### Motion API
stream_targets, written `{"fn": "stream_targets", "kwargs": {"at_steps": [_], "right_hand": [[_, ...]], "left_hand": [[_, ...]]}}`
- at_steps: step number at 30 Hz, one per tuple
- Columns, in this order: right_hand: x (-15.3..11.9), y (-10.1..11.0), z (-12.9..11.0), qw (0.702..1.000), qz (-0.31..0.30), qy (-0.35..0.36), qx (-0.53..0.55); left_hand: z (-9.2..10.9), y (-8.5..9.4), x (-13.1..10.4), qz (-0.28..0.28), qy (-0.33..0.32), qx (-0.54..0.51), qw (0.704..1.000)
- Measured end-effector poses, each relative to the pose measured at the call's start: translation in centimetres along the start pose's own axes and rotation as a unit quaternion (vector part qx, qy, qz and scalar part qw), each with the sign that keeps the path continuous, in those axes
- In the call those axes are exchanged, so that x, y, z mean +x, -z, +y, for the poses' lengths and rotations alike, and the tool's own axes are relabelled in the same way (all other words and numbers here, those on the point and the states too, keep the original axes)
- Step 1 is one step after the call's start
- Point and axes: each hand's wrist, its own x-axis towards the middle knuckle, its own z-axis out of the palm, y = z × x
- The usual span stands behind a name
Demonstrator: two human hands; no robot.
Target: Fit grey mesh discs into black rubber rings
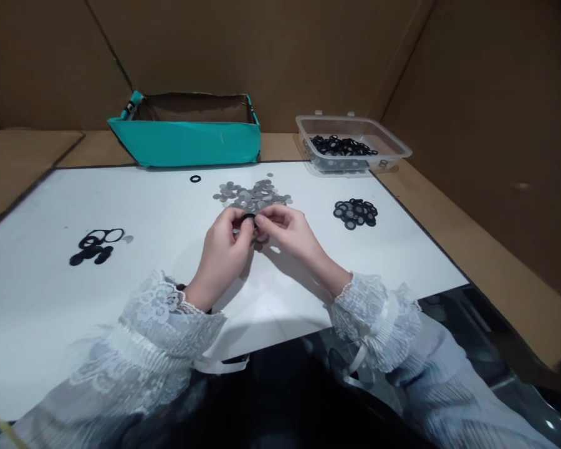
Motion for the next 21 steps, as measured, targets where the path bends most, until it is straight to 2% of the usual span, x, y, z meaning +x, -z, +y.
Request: {"fn": "stream_targets", "kwargs": {"at_steps": [2, 8, 11, 14, 21], "right_hand": [[0.2, 0.1, 0.0, 1.0, 0.016, 0.014, -0.009], [-0.5, -0.4, 0.2, 0.994, 0.06, 0.089, -0.038], [-0.9, -0.8, 0.4, 0.993, 0.043, 0.11, -0.026], [-0.8, -1.0, 0.8, 0.995, 0.015, 0.097, -0.005], [-0.5, -0.7, 0.5, 0.996, 0.006, 0.09, -0.012]], "left_hand": [[0.2, 0.1, 0.0, -0.011, -0.003, 0.017, 1.0], [0.6, 0.1, 0.0, 0.01, -0.005, 0.033, 0.999], [0.4, 0.1, 0.2, 0.001, 0.017, -0.013, 1.0], [0.1, 0.2, 0.4, -0.007, 0.049, -0.064, 0.997], [-0.1, 0.3, 0.6, -0.086, 0.056, -0.051, 0.993]]}}
